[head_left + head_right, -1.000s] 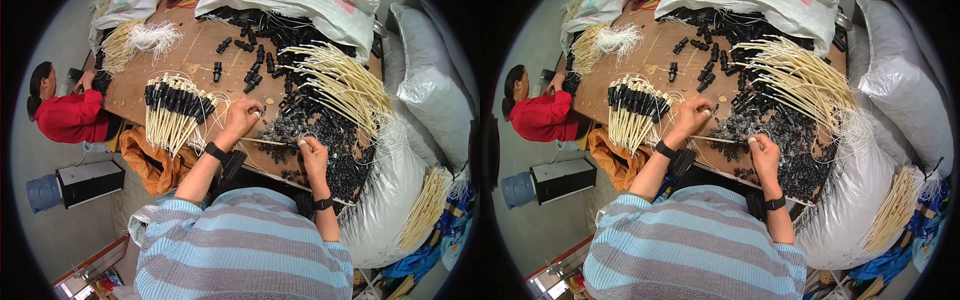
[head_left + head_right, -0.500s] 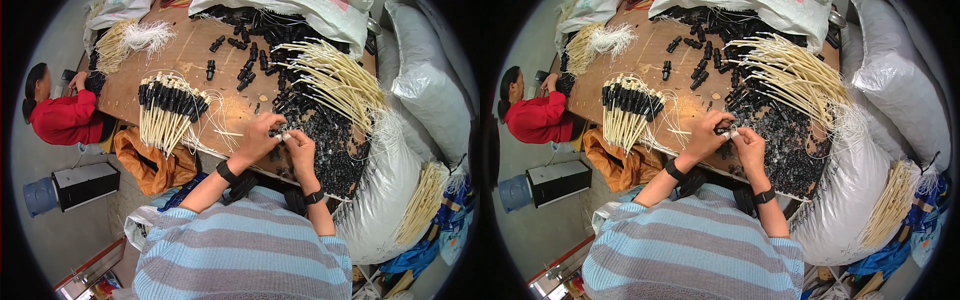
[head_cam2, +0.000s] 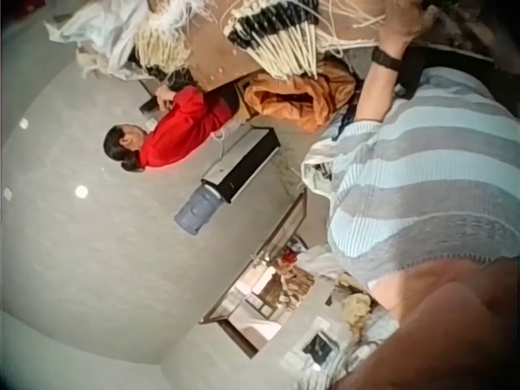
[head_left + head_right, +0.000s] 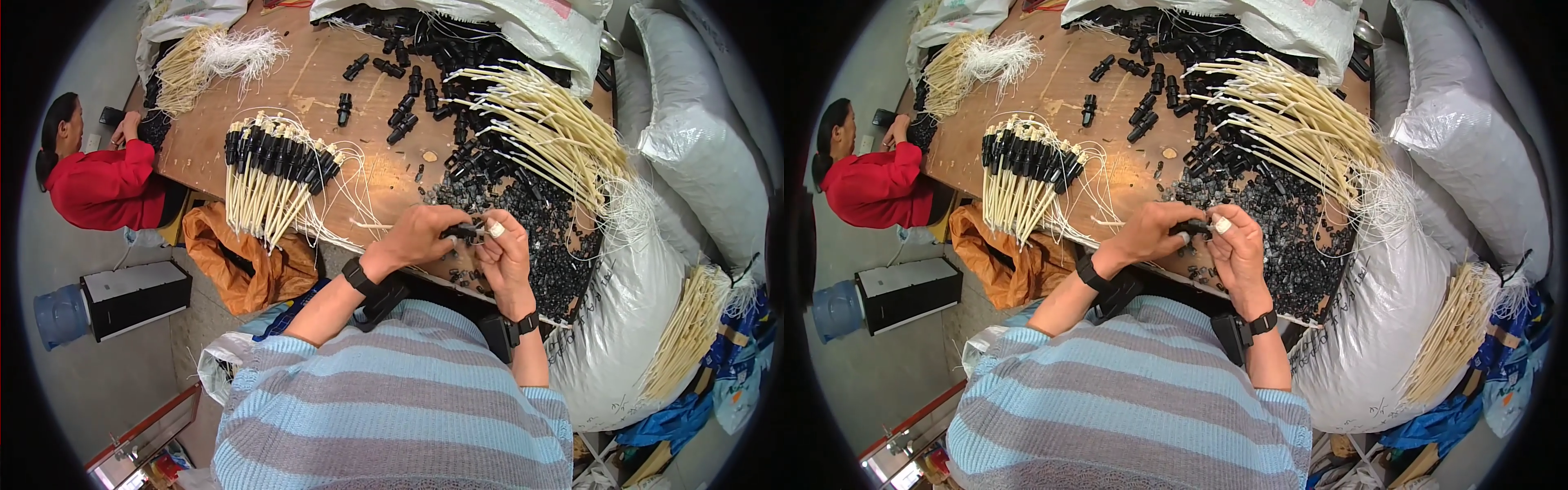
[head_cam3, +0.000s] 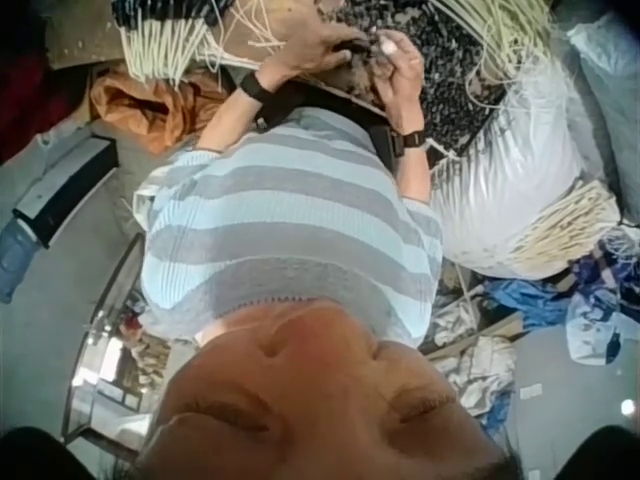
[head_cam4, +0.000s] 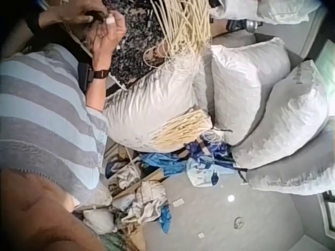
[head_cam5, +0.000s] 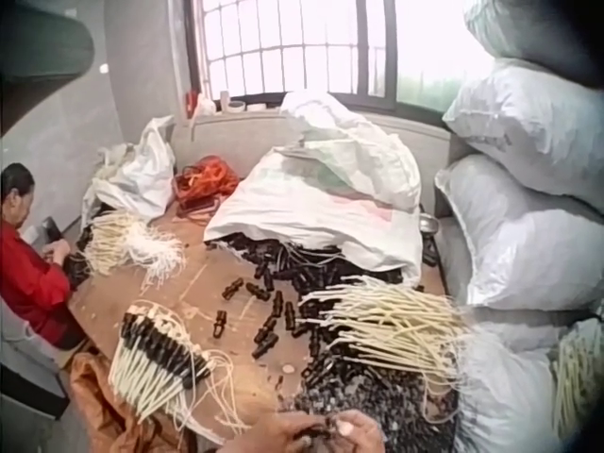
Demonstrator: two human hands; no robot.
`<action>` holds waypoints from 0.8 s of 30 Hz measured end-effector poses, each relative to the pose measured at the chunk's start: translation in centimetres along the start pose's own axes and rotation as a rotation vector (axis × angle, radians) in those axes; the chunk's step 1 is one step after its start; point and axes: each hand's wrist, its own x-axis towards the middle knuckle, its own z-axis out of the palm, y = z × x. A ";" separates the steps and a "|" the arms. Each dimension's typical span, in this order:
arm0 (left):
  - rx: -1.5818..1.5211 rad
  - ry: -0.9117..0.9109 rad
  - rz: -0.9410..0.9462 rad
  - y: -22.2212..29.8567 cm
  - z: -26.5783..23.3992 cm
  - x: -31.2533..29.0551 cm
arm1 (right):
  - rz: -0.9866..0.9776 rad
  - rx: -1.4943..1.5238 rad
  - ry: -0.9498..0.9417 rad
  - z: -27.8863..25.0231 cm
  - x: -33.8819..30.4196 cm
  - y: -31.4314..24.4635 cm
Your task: Assembling small black plastic components onto white sticks or wires at a workbench.
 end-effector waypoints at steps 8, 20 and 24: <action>0.187 0.113 -0.120 -0.3 -0.6 -0.5 | -0.554 -1.791 -0.105 1.6 -1.2 -0.4; 0.431 0.154 -0.131 -0.2 -1.3 -1.5 | -0.500 -1.558 -0.230 1.2 0.5 0.0; 0.325 0.210 -0.104 -0.8 -1.6 -2.1 | -0.585 -1.611 -0.266 2.1 0.8 0.3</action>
